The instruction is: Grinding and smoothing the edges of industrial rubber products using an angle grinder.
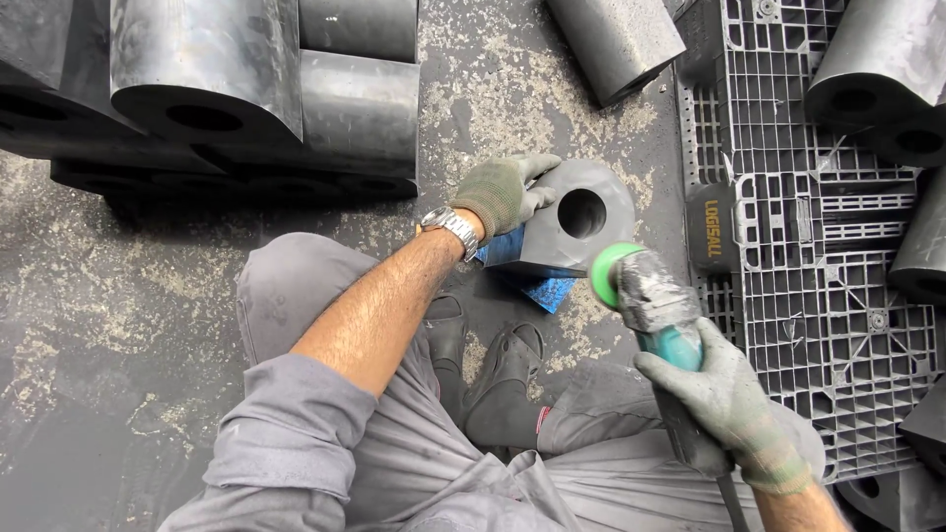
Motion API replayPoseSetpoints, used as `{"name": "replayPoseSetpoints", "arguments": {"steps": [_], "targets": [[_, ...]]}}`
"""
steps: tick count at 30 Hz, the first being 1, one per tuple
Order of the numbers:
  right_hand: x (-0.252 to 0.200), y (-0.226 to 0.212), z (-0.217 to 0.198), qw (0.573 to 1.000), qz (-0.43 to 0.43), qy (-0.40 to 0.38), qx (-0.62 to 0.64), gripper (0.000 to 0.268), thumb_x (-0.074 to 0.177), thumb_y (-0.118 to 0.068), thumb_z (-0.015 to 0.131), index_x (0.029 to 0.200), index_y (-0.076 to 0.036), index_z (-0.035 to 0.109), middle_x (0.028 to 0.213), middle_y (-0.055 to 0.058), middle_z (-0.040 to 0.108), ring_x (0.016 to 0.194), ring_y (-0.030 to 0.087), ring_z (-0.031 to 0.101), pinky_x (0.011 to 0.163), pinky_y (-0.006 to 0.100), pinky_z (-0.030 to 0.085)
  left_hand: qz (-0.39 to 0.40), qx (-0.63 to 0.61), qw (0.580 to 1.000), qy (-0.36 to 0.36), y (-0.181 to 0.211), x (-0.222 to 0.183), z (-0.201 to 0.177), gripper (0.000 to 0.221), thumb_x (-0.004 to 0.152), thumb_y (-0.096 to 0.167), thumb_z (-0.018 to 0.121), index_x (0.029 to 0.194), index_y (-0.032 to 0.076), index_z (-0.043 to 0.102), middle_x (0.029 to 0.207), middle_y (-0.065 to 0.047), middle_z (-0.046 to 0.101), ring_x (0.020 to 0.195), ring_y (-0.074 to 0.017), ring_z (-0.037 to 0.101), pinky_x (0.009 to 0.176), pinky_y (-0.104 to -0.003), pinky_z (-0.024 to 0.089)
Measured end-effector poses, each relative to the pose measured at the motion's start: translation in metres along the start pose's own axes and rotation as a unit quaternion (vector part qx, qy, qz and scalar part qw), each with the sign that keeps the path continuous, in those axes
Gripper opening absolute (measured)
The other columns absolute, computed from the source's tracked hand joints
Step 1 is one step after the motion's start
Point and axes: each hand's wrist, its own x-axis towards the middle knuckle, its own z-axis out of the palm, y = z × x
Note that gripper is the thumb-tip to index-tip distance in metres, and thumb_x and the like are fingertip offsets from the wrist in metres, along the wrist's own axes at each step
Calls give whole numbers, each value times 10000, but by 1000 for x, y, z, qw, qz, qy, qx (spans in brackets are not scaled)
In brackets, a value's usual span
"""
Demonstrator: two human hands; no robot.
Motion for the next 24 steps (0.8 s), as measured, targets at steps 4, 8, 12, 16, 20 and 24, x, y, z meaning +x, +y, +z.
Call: {"name": "replayPoseSetpoints", "arguments": {"steps": [4, 8, 12, 16, 20, 24], "targets": [[-1, 10, -6, 998, 60, 14, 21, 587, 688, -351, 835, 1141, -17, 667, 877, 165, 757, 782, 237, 705, 704, 387, 583, -19, 3, 1000, -15, 1, 3, -1, 510, 871, 351, 743, 1361, 262, 633, 1201, -72, 729, 1055, -247, 716, 918, -402, 561], [8, -3, 0, 1000, -23, 14, -8, 584, 690, -377, 833, 1130, -31, 666, 895, 148, 756, 803, 240, 723, 731, 394, 573, -13, 13, 1000, -1, 4, 3, -4, 508, 840, 358, 763, 1326, 256, 655, 1190, -69, 737, 1057, -248, 715, 919, -404, 556], [9, -40, 3, 998, 5, -12, -54, 582, 699, -391, 814, 1136, -41, 653, 926, 160, 718, 803, 280, 749, 753, 421, 585, 2, 5, 1000, 12, 0, 4, -8, 489, 849, 345, 758, 1320, 250, 668, 1193, -61, 752, 1065, -247, 720, 937, -391, 554], [8, -5, -9, 997, -66, 16, -40, 607, 692, -394, 806, 1176, -59, 662, 950, 149, 757, 854, 251, 742, 769, 399, 563, -9, 9, 1000, 7, 9, 0, -11, 492, 848, 356, 760, 1322, 262, 670, 1175, -65, 752, 1056, -248, 718, 927, -393, 549], [8, 3, -5, 1000, 4, 18, -2, 596, 700, -390, 834, 1144, -38, 650, 941, 175, 739, 837, 295, 734, 748, 429, 586, -48, 7, 998, -27, 8, 1, -11, 512, 845, 387, 748, 1339, 289, 654, 1144, -57, 764, 1047, -234, 728, 930, -388, 549], [8, -26, 6, 999, -13, -6, -50, 565, 720, -387, 872, 1122, -46, 670, 927, 144, 765, 829, 236, 745, 780, 399, 573, -45, 24, 998, -29, 4, 7, -8, 524, 835, 407, 749, 1338, 299, 649, 1164, -60, 752, 1058, -233, 725, 943, -386, 546]]}}
